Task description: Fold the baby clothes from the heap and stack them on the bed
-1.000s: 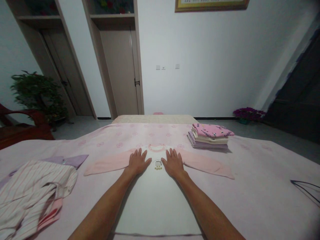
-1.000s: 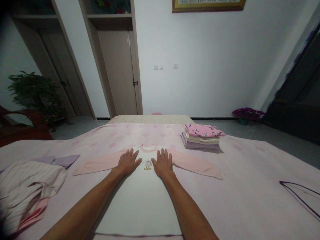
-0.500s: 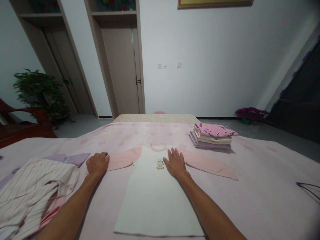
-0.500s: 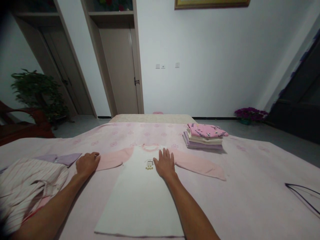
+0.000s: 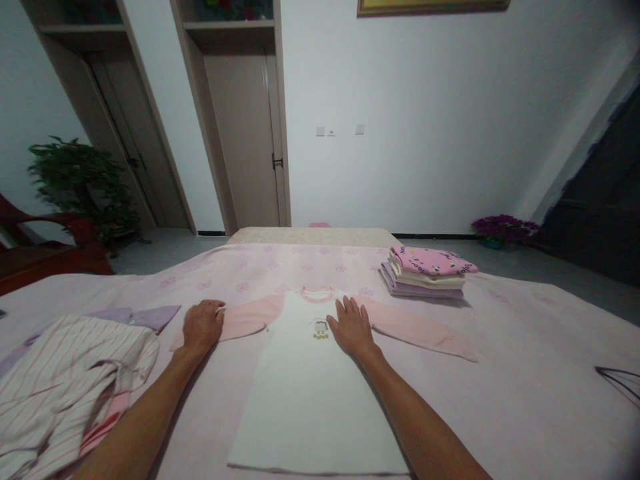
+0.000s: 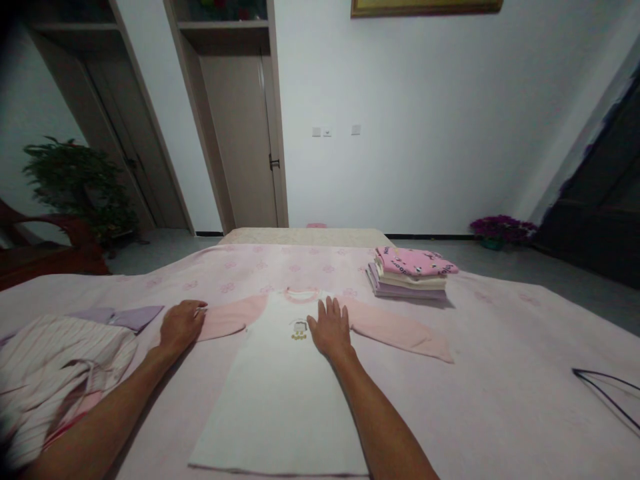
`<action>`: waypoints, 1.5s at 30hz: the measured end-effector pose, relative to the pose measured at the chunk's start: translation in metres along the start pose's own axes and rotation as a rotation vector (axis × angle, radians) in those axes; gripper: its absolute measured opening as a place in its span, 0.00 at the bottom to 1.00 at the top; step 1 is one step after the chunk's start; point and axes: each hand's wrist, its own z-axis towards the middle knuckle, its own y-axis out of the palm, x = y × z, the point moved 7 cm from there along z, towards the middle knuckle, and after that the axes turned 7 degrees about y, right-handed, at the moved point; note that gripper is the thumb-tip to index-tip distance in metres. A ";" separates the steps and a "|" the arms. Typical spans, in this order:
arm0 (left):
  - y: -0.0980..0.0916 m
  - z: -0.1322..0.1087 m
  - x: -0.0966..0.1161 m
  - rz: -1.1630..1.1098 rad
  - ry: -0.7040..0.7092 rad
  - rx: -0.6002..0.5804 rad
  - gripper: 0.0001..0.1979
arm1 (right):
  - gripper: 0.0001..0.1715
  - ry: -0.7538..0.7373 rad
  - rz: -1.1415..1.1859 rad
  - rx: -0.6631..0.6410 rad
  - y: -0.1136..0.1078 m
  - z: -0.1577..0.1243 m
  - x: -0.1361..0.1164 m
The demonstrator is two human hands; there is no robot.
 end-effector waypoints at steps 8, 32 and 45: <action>0.038 0.009 0.120 -0.447 0.566 -0.228 0.26 | 0.40 0.000 -0.008 0.010 -0.002 -0.001 0.000; 0.052 -0.010 -0.018 0.122 0.133 -0.304 0.31 | 0.39 -0.010 -0.012 0.023 0.001 0.000 0.000; 0.051 -0.023 -0.070 0.165 -0.102 -0.218 0.33 | 0.38 -0.009 0.003 0.025 0.000 -0.002 0.001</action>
